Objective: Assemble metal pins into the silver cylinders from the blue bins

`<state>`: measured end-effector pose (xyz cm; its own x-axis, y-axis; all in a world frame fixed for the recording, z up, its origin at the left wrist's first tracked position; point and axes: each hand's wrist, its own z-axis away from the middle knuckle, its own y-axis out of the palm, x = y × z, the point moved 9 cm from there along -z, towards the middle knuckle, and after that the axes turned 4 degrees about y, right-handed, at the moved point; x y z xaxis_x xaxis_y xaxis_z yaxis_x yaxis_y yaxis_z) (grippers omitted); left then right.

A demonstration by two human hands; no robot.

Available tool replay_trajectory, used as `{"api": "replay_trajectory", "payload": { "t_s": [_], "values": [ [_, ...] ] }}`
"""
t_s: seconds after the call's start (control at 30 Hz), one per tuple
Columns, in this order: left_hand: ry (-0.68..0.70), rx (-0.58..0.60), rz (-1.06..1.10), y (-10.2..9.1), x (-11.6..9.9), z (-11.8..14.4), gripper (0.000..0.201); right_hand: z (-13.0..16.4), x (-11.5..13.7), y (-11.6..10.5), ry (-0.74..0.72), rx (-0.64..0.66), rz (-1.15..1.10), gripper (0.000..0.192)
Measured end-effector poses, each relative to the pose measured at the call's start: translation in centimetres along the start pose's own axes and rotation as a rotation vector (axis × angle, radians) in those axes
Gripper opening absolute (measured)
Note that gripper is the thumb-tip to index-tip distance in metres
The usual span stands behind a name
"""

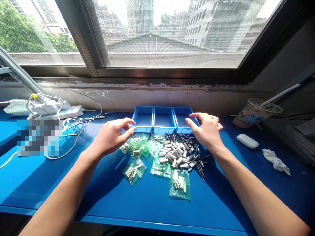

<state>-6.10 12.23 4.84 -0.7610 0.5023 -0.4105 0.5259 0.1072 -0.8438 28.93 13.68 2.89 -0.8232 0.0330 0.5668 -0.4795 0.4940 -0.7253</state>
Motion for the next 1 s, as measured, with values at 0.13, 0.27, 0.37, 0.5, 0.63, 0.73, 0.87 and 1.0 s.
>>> {"api": "replay_trajectory", "payload": {
  "t_s": [0.13, 0.27, 0.37, 0.5, 0.63, 0.73, 0.87, 1.0],
  "values": [
    [-0.139, 0.207, -0.071, 1.1, 1.3, 0.3, 0.042, 0.8, 2.6, -1.2, -0.229, 0.006, -0.087, 0.022],
    [-0.268, 0.379, -0.112, 1.7, 3.1, 1.3, 0.053, 3.9, 6.8, -0.2, -0.589, 0.224, -0.087, 0.019],
    [-0.28, 0.423, -0.123, 1.8, 3.6, 1.8, 0.08, 6.9, 8.8, 1.6, -0.752, 0.385, 0.019, 0.022],
    [-0.226, 0.449, -0.081, 2.3, 3.4, 2.1, 0.092, 9.0, 10.3, 2.5, -0.832, 0.432, 0.007, 0.025],
    [-0.238, 0.48, -0.025, 3.0, 3.5, 2.2, 0.087, 8.9, 10.4, 2.1, -0.842, 0.374, -0.03, 0.021],
    [-0.249, 0.479, -0.04, 3.0, 3.6, 2.1, 0.083, 8.3, 10.2, 1.7, -0.852, 0.316, -0.022, 0.02],
    [-0.292, 0.521, 0.022, 2.7, 3.8, 2.2, 0.079, 7.9, 10.3, 1.1, -0.834, 0.277, -0.062, 0.017],
    [-0.239, 0.418, 0.234, 1.8, 2.3, 1.5, 0.059, 8.6, 11.2, 1.0, -0.803, 0.356, -0.147, 0.018]
  ]
}}
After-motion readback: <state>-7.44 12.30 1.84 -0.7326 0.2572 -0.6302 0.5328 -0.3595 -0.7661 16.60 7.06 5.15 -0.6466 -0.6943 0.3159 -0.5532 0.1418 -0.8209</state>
